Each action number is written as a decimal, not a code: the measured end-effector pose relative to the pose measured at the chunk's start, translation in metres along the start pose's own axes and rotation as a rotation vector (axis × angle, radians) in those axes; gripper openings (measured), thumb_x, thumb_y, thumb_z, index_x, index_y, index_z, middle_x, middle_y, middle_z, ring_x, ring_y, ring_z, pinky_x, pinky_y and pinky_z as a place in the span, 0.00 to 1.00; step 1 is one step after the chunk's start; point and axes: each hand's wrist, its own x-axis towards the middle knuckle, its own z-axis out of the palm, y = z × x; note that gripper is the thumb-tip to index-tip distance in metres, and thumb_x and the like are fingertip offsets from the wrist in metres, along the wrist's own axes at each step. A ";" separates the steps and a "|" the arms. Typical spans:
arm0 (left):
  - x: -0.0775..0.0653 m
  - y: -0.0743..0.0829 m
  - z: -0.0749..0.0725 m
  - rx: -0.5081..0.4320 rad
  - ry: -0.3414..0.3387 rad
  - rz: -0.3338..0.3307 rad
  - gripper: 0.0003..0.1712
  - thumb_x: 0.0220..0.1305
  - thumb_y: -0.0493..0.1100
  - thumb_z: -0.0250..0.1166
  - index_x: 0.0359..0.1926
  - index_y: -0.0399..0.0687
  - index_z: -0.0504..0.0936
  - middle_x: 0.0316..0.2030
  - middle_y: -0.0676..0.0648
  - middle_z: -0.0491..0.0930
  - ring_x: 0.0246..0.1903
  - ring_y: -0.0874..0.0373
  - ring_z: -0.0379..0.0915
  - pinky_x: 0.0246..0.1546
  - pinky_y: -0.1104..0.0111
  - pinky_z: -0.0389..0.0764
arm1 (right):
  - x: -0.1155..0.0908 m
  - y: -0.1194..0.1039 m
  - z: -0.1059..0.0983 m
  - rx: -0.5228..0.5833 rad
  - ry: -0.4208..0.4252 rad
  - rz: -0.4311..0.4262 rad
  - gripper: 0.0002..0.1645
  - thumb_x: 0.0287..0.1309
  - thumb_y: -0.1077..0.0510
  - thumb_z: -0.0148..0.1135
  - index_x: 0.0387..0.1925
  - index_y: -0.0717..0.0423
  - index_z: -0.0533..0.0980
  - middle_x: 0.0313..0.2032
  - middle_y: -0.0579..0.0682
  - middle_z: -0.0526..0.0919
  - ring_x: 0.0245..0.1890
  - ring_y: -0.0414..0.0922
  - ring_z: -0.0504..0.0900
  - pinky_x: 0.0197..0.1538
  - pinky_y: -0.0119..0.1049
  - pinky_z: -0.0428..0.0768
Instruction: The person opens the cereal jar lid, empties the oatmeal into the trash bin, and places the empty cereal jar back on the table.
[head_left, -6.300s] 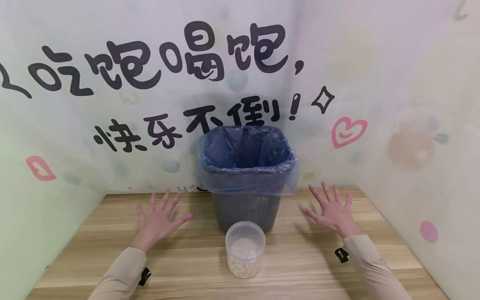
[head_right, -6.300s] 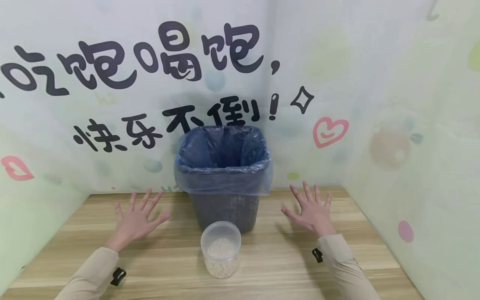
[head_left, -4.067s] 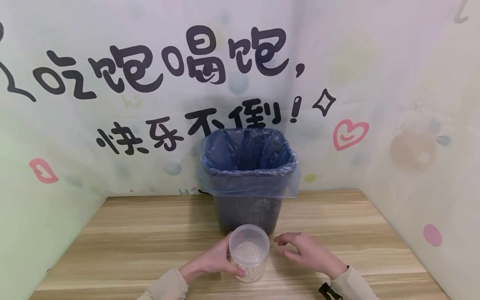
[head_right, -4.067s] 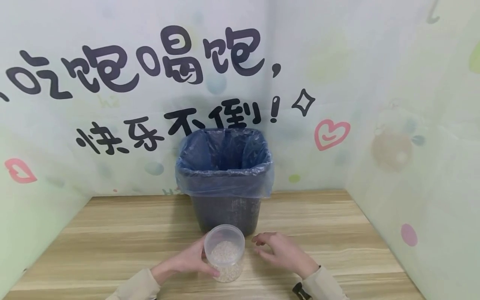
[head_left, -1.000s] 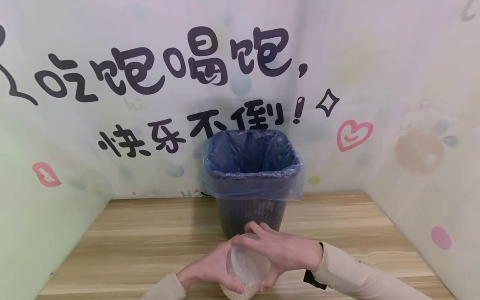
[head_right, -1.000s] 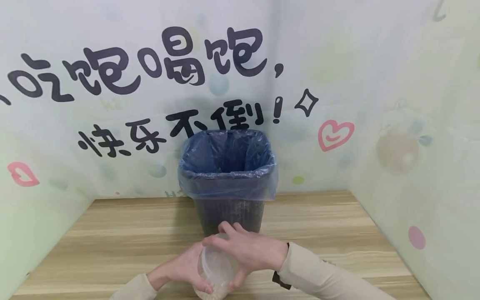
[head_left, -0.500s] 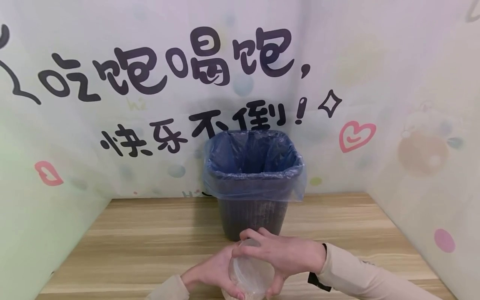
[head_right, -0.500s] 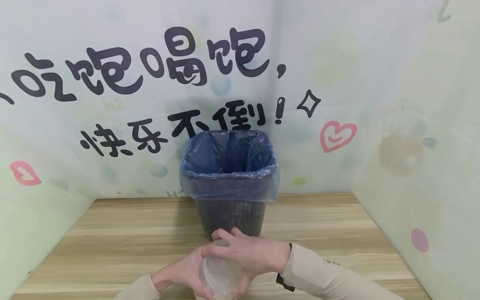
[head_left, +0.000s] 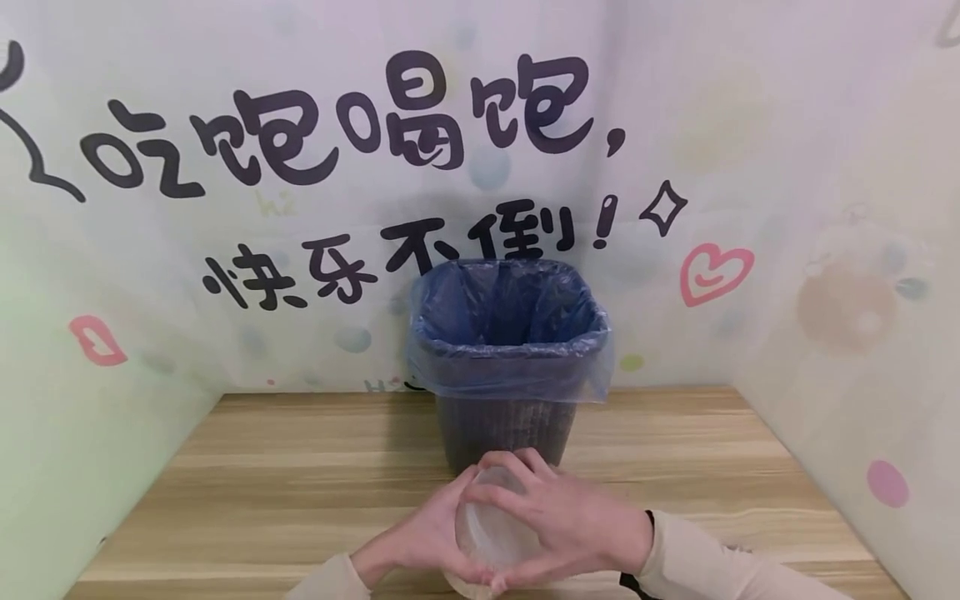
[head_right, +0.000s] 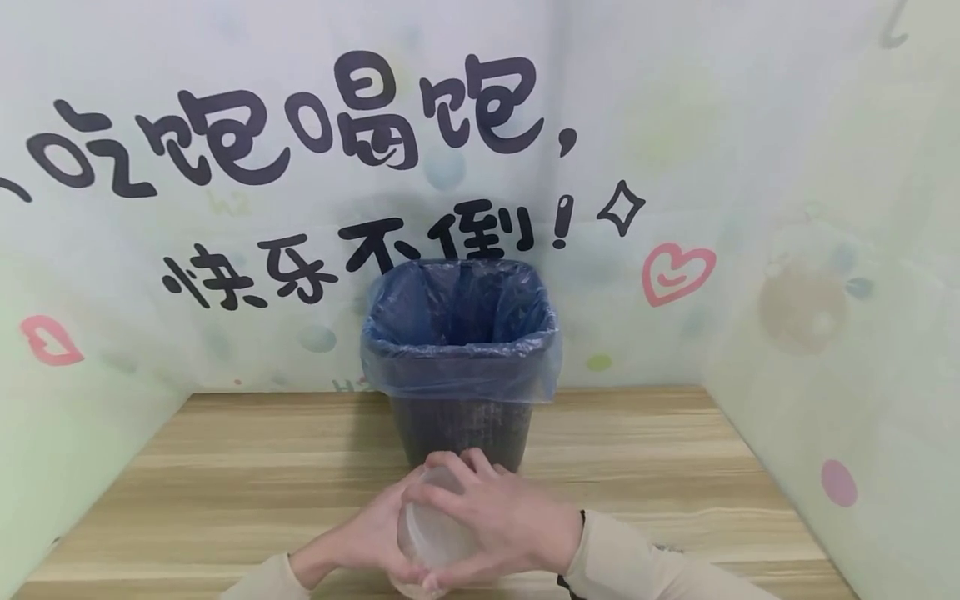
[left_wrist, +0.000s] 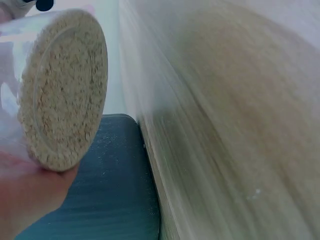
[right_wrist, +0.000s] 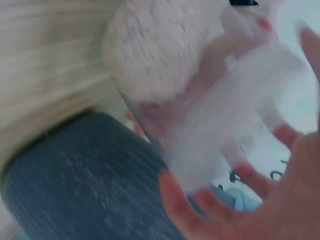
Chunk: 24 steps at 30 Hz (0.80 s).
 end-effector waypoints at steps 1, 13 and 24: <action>0.000 0.001 0.000 -0.006 0.013 -0.007 0.55 0.40 0.43 0.80 0.68 0.53 0.58 0.60 0.47 0.68 0.51 0.56 0.70 0.48 0.64 0.75 | 0.000 -0.002 0.003 -0.018 0.020 0.030 0.42 0.56 0.26 0.54 0.68 0.36 0.61 0.66 0.50 0.59 0.55 0.50 0.65 0.46 0.45 0.75; -0.002 0.011 -0.004 0.017 0.017 0.032 0.55 0.40 0.43 0.81 0.67 0.55 0.59 0.56 0.50 0.72 0.47 0.58 0.74 0.43 0.65 0.79 | 0.007 -0.003 0.025 -0.185 0.270 -0.086 0.31 0.68 0.36 0.46 0.63 0.47 0.69 0.60 0.53 0.68 0.53 0.51 0.69 0.52 0.50 0.73; 0.010 0.020 -0.007 -0.084 -0.086 0.149 0.53 0.40 0.35 0.79 0.67 0.51 0.60 0.57 0.49 0.72 0.50 0.56 0.74 0.50 0.62 0.76 | 0.004 -0.001 0.008 -0.191 0.321 -0.229 0.32 0.71 0.36 0.35 0.63 0.46 0.70 0.61 0.54 0.68 0.53 0.55 0.69 0.51 0.53 0.73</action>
